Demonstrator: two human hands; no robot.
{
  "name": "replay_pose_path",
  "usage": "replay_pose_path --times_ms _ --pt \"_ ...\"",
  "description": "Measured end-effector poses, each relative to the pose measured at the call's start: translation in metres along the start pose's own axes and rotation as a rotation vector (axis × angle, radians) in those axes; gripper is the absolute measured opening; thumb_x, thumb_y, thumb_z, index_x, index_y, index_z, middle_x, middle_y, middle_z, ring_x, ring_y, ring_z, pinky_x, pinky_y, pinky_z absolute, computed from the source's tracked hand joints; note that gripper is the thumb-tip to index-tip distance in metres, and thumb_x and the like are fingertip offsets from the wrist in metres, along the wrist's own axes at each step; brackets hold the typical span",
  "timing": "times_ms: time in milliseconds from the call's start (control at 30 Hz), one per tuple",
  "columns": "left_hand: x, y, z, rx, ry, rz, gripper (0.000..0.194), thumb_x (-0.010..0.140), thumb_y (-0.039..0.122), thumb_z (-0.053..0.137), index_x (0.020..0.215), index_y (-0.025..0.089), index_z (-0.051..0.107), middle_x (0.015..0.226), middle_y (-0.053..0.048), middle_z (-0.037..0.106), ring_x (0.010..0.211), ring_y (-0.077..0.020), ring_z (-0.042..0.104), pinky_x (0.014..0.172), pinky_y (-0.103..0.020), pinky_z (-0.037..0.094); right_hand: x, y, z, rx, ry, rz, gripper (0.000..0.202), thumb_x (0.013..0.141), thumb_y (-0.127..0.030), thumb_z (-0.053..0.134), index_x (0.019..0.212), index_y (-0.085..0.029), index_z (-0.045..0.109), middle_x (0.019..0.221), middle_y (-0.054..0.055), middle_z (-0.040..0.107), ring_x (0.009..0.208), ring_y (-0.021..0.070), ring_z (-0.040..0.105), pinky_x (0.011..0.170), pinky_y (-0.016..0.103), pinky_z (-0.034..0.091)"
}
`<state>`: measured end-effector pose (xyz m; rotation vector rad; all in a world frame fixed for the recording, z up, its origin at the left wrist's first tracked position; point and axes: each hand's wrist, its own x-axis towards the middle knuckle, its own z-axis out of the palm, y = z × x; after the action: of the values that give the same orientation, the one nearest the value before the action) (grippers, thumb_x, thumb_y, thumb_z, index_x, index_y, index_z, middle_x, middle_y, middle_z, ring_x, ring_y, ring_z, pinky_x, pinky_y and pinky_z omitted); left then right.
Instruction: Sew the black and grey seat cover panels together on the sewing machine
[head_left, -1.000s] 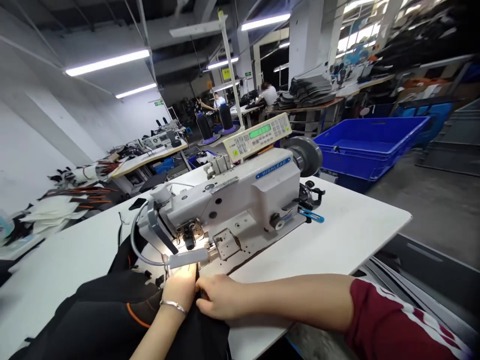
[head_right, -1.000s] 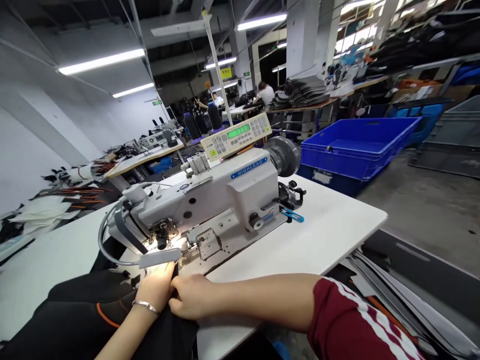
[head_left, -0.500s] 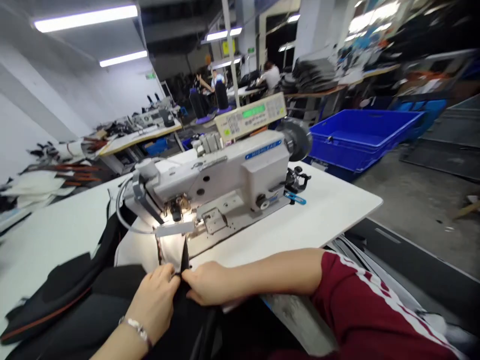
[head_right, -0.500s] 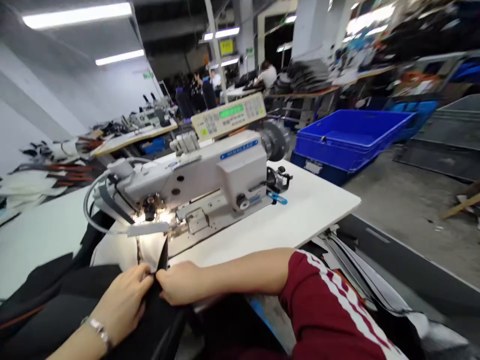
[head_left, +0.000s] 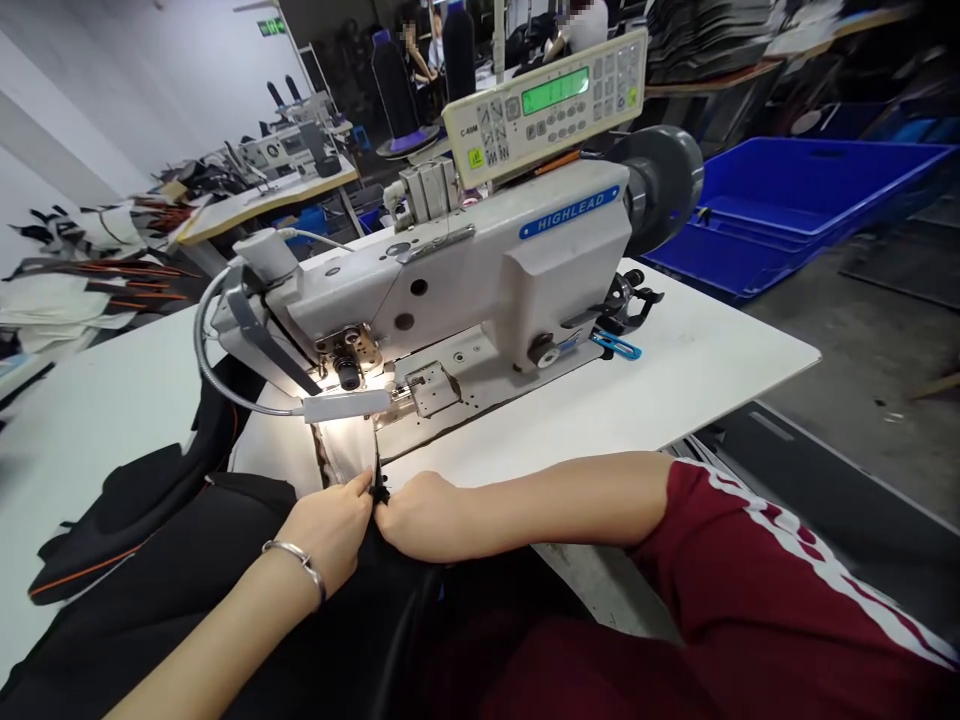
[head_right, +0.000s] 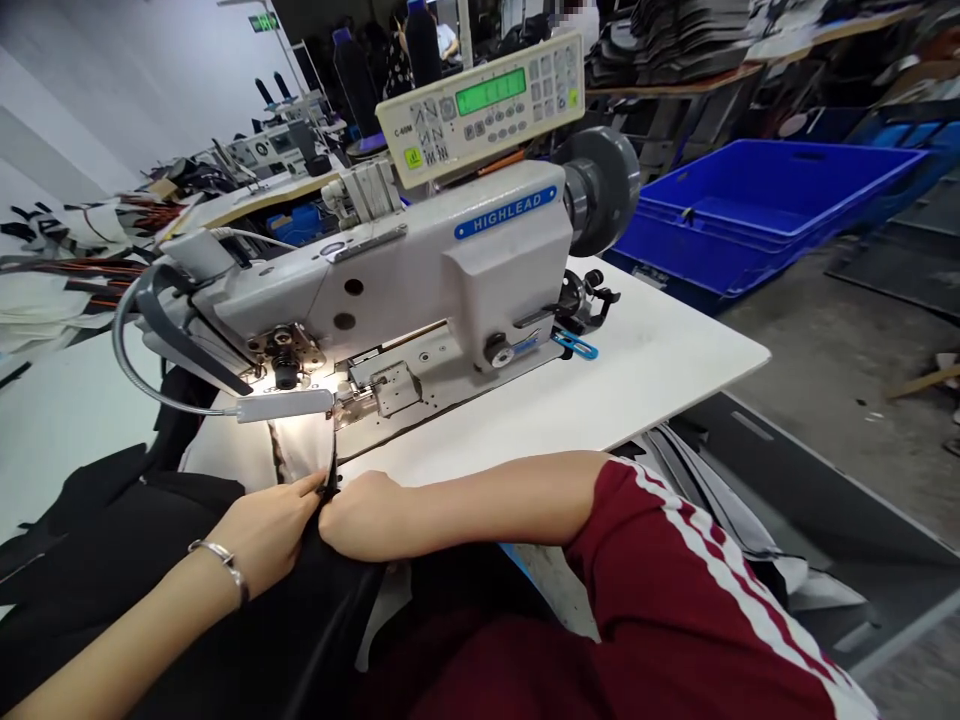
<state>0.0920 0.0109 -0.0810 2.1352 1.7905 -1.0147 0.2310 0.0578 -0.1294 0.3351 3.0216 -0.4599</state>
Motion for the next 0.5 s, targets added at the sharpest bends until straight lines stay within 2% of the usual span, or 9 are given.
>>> replay_pose_path --times_ms 333,500 --pt "0.015 -0.004 -0.005 0.011 0.018 -0.024 0.047 0.076 -0.003 0.051 0.117 0.012 0.068 0.148 -0.016 0.049 0.113 -0.0299 0.064 0.093 -0.042 0.057 0.005 0.011 -0.009 0.047 0.027 0.017 0.022 0.084 0.003 0.048 0.08 -0.01 0.065 0.08 0.008 0.069 0.07 0.0205 0.064 0.048 0.031 0.038" --pt "0.016 -0.009 0.002 -0.038 0.049 -0.058 0.044 0.076 0.002 0.057 0.117 0.016 0.068 0.146 -0.016 0.049 0.111 -0.029 0.065 0.092 -0.04 0.056 0.014 0.021 -0.003 0.1 0.118 0.017 0.021 0.079 0.004 0.05 0.07 -0.011 0.063 0.069 0.007 0.066 0.066 0.0186 0.061 0.052 0.027 0.04"
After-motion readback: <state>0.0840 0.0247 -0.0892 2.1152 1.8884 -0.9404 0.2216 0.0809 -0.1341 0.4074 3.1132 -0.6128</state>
